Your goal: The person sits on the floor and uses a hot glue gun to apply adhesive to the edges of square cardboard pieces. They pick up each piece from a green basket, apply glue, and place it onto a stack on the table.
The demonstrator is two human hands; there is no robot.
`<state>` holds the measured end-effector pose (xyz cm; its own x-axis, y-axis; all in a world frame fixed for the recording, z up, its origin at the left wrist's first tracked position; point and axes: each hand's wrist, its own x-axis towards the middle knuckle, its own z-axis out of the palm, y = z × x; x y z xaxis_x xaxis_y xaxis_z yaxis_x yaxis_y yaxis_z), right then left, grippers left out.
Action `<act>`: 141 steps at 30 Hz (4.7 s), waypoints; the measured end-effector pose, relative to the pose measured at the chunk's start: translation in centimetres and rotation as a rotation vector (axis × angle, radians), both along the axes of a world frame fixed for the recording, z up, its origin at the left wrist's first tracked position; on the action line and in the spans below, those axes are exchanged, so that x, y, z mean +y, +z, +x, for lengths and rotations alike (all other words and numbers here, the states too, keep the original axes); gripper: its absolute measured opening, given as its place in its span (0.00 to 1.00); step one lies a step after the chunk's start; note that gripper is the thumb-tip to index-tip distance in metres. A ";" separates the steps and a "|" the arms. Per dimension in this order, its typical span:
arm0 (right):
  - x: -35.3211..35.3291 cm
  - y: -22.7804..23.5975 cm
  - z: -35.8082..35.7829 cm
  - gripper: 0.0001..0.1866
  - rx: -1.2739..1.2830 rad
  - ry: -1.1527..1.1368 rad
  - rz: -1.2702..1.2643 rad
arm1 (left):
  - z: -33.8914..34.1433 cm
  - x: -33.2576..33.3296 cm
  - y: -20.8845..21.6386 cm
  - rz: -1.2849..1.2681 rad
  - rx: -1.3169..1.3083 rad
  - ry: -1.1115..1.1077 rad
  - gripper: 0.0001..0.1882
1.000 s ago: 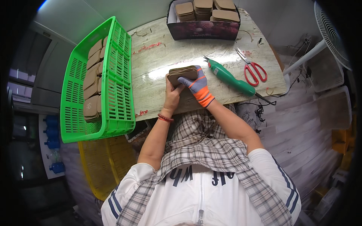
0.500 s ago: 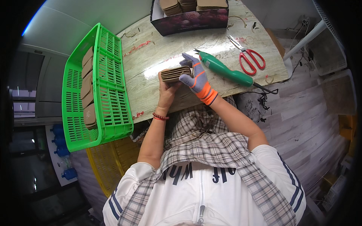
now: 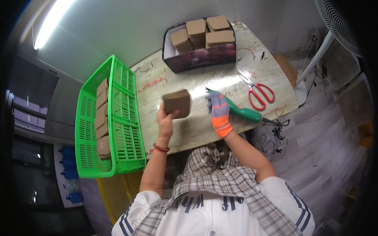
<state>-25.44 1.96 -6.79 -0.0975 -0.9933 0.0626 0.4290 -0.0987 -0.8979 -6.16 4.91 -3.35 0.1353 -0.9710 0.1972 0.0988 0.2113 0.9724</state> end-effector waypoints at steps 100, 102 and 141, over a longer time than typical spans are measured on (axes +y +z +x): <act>10.6 2.0 3.2 0.18 0.300 0.409 0.095 | 5.2 26.9 -4.5 0.092 -0.523 0.456 0.08; 8.5 0.4 1.5 0.16 0.276 0.327 0.118 | 8.2 30.4 -4.9 0.176 -0.868 0.410 0.20; -24.2 5.2 -13.4 0.11 0.791 -0.106 0.022 | 2.9 11.7 10.4 0.026 -0.249 0.309 0.06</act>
